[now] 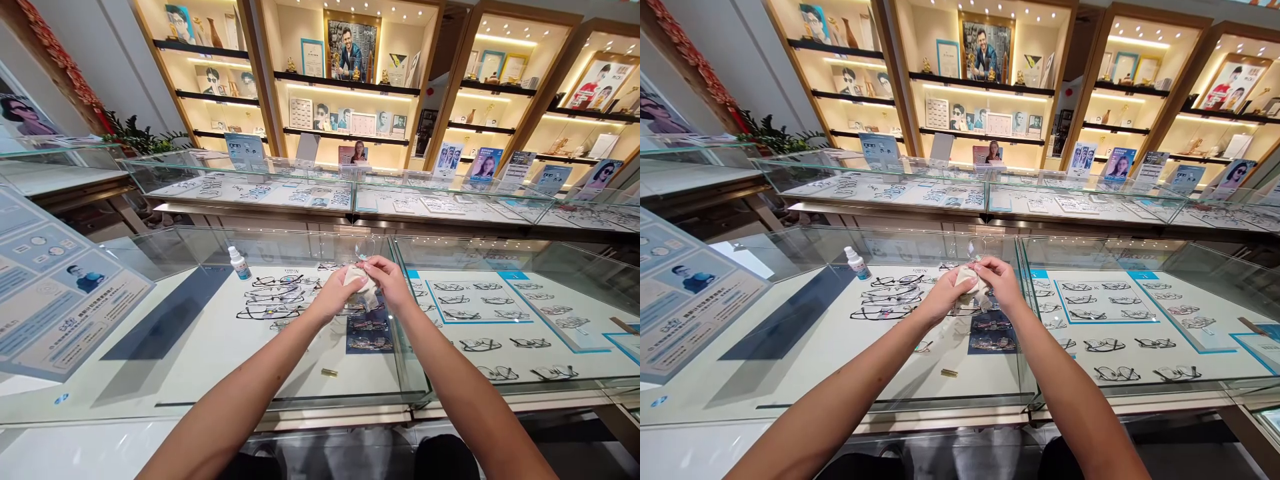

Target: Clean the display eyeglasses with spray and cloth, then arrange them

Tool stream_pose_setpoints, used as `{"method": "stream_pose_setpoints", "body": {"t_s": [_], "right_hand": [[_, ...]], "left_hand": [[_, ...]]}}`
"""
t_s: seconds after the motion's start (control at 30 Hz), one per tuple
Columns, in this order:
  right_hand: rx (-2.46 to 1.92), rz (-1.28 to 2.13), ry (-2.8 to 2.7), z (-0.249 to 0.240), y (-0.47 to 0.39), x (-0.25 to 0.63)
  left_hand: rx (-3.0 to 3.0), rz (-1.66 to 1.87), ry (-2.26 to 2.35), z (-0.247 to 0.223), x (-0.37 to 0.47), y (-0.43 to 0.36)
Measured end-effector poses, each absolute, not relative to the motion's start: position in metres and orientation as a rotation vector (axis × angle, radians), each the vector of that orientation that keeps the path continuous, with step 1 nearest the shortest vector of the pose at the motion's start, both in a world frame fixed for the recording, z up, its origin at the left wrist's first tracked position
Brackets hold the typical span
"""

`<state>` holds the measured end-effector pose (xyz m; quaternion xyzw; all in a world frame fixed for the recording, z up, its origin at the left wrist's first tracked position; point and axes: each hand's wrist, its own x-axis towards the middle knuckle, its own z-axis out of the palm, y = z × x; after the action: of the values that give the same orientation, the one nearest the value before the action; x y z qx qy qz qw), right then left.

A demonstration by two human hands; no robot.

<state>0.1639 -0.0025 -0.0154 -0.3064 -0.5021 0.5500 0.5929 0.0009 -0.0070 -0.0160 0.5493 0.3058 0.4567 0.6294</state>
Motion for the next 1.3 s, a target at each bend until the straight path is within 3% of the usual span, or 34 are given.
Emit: {"method": "stream_pose_setpoints", "body": {"t_s": [0.57, 1.07, 1.3], "right_hand": [[-0.695, 1.199, -1.235, -0.007, -0.008, 0.166], [-0.69, 1.287, -1.071, -0.002, -0.005, 0.166], [-0.699, 1.276, -1.152, -0.007, -0.008, 0.162]], "left_hand": [[1.367, 1.149, 0.694, -0.012, 0.004, -0.012], [1.415, 0.963, 0.559, -0.007, -0.007, -0.011], [1.321, 1.116, 0.694, -0.011, 0.002, -0.014]]}}
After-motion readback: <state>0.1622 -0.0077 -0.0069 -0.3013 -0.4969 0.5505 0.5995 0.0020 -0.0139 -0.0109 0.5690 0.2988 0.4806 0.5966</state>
